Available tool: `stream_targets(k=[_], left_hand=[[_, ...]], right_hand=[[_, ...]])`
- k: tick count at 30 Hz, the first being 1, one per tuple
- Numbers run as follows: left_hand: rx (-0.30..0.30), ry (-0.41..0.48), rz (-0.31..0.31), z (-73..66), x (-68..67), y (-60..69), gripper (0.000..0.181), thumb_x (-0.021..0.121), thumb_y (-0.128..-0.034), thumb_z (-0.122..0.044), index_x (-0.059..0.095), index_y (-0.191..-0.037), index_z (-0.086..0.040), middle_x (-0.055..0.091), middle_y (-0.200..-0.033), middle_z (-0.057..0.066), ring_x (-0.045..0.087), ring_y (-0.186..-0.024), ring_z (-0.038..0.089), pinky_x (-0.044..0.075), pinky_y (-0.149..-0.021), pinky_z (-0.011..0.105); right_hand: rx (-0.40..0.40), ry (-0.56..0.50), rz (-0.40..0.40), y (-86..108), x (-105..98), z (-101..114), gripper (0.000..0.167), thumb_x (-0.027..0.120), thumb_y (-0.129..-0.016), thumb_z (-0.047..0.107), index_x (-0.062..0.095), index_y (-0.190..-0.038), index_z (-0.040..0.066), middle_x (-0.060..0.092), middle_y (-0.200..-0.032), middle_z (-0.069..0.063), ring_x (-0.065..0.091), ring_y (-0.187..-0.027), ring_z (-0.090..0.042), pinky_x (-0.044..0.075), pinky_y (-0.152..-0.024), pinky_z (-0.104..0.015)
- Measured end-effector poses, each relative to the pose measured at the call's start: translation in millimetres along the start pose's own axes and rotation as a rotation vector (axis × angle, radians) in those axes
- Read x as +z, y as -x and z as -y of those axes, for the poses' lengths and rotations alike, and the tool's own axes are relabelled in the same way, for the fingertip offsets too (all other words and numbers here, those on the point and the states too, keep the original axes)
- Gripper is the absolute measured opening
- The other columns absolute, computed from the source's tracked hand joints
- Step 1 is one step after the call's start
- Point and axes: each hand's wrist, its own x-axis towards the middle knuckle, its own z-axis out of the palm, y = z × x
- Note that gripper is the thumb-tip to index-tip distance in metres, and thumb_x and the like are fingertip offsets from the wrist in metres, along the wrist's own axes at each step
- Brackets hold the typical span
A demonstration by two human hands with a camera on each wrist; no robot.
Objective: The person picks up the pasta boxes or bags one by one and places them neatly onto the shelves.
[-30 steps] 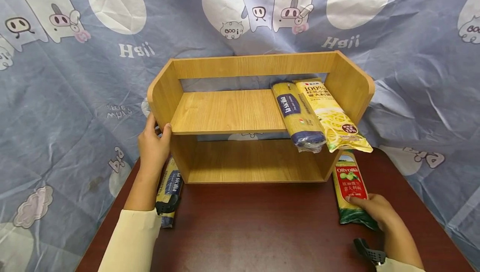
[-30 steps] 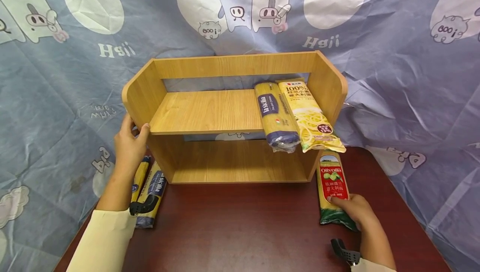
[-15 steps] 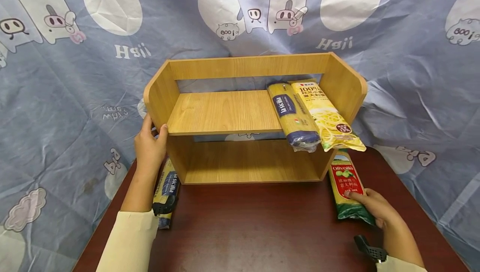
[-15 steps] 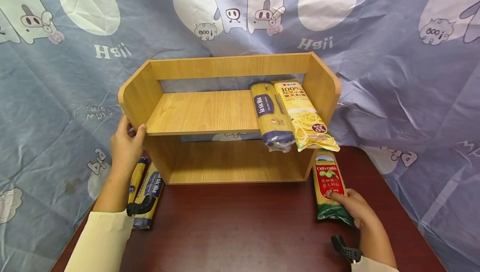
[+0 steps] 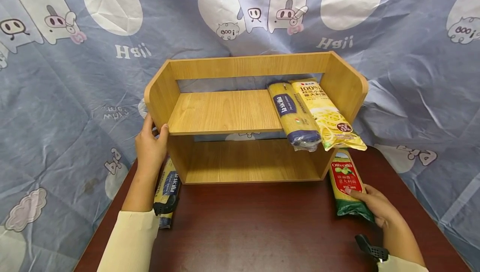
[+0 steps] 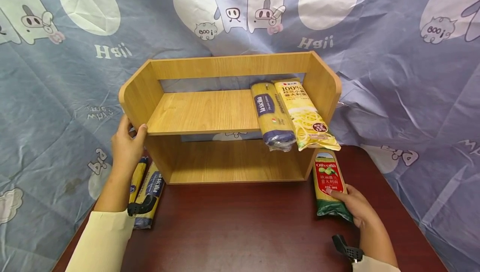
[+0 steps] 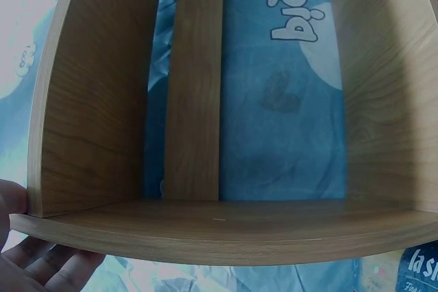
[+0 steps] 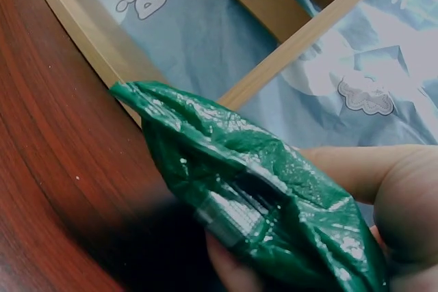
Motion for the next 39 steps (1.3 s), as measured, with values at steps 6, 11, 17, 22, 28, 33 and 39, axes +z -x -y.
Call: stream_targets(k=[6,11,17,22,28,33,39], left_hand=[[0.001,-0.001,0.006,0.7,-0.1,0.6,0.044,0.059,-0.1004,-0.021,0.052,-0.144,-0.019,0.064,-0.137,0.018,0.068,-0.116,0.04,0.058,-0.094,0.056],[-0.013,0.002,0.021,1.2,-0.4,3.1,0.044,0.058,-0.1011,-0.022,0.05,-0.145,-0.021,0.063,-0.138,0.018,0.067,-0.118,0.04,0.058,-0.095,0.055],[-0.02,0.0,0.012,2.1,-0.7,4.1,0.042,0.059,-0.1009,-0.022,0.052,-0.142,-0.02,0.064,-0.137,0.018,0.068,-0.117,0.04,0.058,-0.095,0.055],[-0.019,0.001,0.006,2.6,-1.3,2.2,0.041,0.059,-0.1007,-0.023,0.053,-0.142,-0.021,0.065,-0.136,0.018,0.068,-0.117,0.04,0.059,-0.093,0.055],[-0.014,0.004,0.011,2.9,-2.5,1.4,0.044,0.059,-0.1008,-0.022,0.051,-0.144,-0.022,0.064,-0.138,0.018,0.068,-0.118,0.04,0.058,-0.094,0.055],[-0.021,-0.002,0.013,3.5,-2.8,1.6,0.044,0.059,-0.101,-0.022,0.051,-0.144,-0.021,0.064,-0.138,0.017,0.067,-0.118,0.04,0.058,-0.094,0.056],[-0.013,-0.012,0.01,3.5,-0.7,2.4,0.043,0.059,-0.1008,-0.021,0.052,-0.143,-0.02,0.065,-0.137,0.017,0.069,-0.115,0.04,0.059,-0.092,0.055]], right_hand=[[-0.015,0.021,-0.025,1.8,0.0,1.4,0.059,0.054,-0.104,0.027,0.024,-0.143,-0.006,0.068,-0.088,0.012,0.069,-0.077,-0.006,0.06,-0.068,-0.028],[-0.03,-0.032,-0.006,2.2,1.1,0.4,0.053,0.052,-0.105,0.023,0.024,-0.141,-0.003,0.069,-0.088,0.011,0.069,-0.077,-0.007,0.061,-0.066,-0.027],[-0.054,-0.087,-0.015,1.8,5.3,2.6,0.043,0.051,-0.105,0.019,0.029,-0.139,0.003,0.069,-0.087,0.011,0.069,-0.075,-0.007,0.06,-0.065,-0.026],[-0.114,-0.143,-0.028,7.6,6.2,8.7,0.028,0.052,-0.104,0.017,0.037,-0.128,0.017,0.07,-0.088,0.012,0.069,-0.076,-0.007,0.06,-0.064,-0.025],[-0.159,-0.188,-0.04,17.1,8.2,16.3,0.024,0.052,-0.104,0.017,0.039,-0.123,0.024,0.071,-0.089,0.013,0.07,-0.075,-0.007,0.061,-0.063,-0.026],[-0.19,-0.226,-0.055,21.1,10.9,24.1,0.025,0.053,-0.104,0.016,0.04,-0.124,0.025,0.071,-0.09,0.013,0.071,-0.074,-0.007,0.06,-0.061,-0.026],[-0.237,-0.262,-0.051,27.6,13.5,32.5,0.024,0.051,-0.105,0.013,0.042,-0.124,0.024,0.072,-0.091,0.013,0.071,-0.074,-0.007,0.06,-0.059,-0.026]])
